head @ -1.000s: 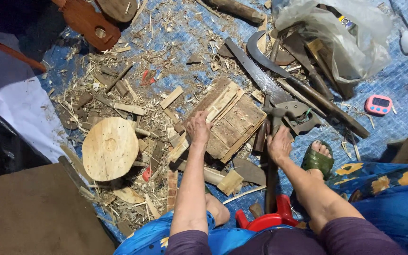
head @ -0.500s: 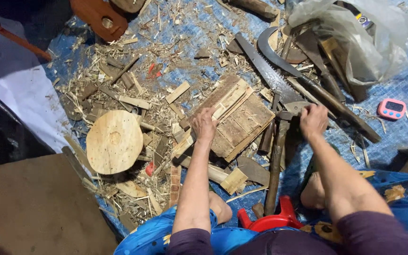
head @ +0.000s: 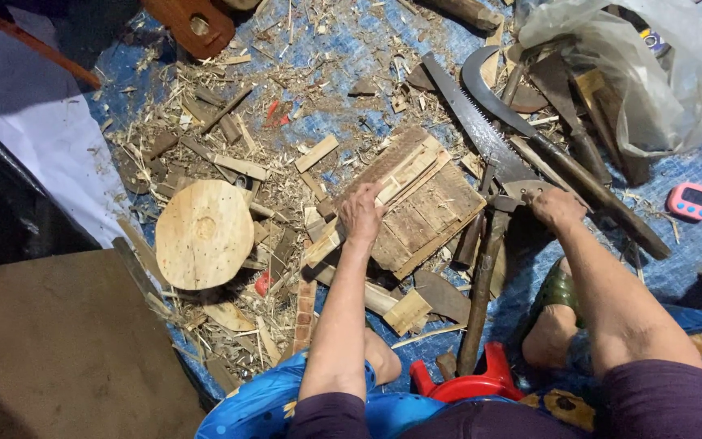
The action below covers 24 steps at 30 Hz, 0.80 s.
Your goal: Shaping and refining wooden components for a musical instrument using hand tools
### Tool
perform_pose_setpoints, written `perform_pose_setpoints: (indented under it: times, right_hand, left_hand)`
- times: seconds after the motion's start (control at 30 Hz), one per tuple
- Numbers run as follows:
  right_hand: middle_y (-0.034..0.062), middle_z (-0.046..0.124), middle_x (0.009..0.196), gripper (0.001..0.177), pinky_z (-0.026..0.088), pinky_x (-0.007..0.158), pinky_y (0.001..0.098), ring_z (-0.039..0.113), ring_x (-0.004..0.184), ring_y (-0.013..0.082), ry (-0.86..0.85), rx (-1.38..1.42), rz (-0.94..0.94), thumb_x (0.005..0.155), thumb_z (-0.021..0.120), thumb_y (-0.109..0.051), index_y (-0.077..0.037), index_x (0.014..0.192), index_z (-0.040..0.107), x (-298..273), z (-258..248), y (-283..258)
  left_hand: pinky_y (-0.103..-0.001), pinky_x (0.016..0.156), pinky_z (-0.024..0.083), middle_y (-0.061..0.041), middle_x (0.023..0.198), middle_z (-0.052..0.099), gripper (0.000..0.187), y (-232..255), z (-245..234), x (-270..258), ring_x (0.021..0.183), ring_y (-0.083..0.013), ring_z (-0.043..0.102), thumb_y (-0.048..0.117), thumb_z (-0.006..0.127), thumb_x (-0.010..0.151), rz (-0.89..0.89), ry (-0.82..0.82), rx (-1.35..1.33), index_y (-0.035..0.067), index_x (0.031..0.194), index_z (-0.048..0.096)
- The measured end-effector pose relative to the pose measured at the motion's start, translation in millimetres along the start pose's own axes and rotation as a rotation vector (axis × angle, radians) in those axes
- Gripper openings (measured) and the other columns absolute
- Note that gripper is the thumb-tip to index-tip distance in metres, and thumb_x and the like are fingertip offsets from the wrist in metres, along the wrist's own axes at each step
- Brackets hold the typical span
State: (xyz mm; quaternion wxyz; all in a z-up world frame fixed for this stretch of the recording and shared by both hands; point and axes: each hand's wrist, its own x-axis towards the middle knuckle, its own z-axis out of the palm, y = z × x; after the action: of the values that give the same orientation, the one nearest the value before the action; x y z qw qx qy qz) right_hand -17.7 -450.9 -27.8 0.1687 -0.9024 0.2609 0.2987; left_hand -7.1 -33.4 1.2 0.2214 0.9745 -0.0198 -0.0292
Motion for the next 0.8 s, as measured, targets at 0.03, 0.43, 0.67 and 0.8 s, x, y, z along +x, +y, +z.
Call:
perform_pose_setpoints:
  times: [0.03,0.43,0.67,0.8]
  right_hand:
    - [0.0336,0.073,0.124,0.065,0.04,0.102,0.0655,0.061,0.124,0.0525,0.001,-0.002,0.001,0.1,0.046,-0.047,0.007,0.127,0.072,8,5,9]
    - [0.0247,0.077,0.116,0.044,0.055,0.094,0.0541,0.069,0.116,0.043,0.149,-0.033,-0.073,0.095,0.053,-0.037,-0.007,0.111,0.082,-5,-7,3]
    - [0.0322,0.077,0.112,0.046,0.055,0.093,0.0592,0.067,0.116,0.047,0.115,0.045,-0.071,0.09,0.065,-0.034,0.003,0.113,0.08,19,15,35]
    - [0.0252,0.079,0.117,0.034,0.06,0.089,0.0536,0.073,0.111,0.0452,0.158,0.005,-0.143,0.089,0.073,-0.039,-0.021,0.116,0.082,20,18,47]
  left_hand:
    - [-0.049,0.093,0.052,0.006,0.119,0.068,0.051,-2,3,0,0.107,-0.0291,0.069,0.022,0.087,0.076,0.0,-0.001,-0.002,0.034,0.123,0.07]
    - [-0.056,0.106,0.044,0.003,0.13,0.065,0.052,3,10,-5,0.117,-0.035,0.065,0.026,0.085,0.082,-0.058,0.045,-0.004,0.031,0.13,0.066]
    - [-0.063,0.113,0.033,0.004,0.144,0.054,0.054,-21,43,-3,0.13,-0.0365,0.055,0.026,0.078,0.088,-0.041,0.013,-0.007,0.032,0.138,0.06]
    - [-0.06,0.113,0.03,0.007,0.142,0.053,0.062,-34,63,10,0.132,-0.0346,0.052,0.033,0.081,0.082,-0.026,0.041,-0.017,0.037,0.14,0.057]
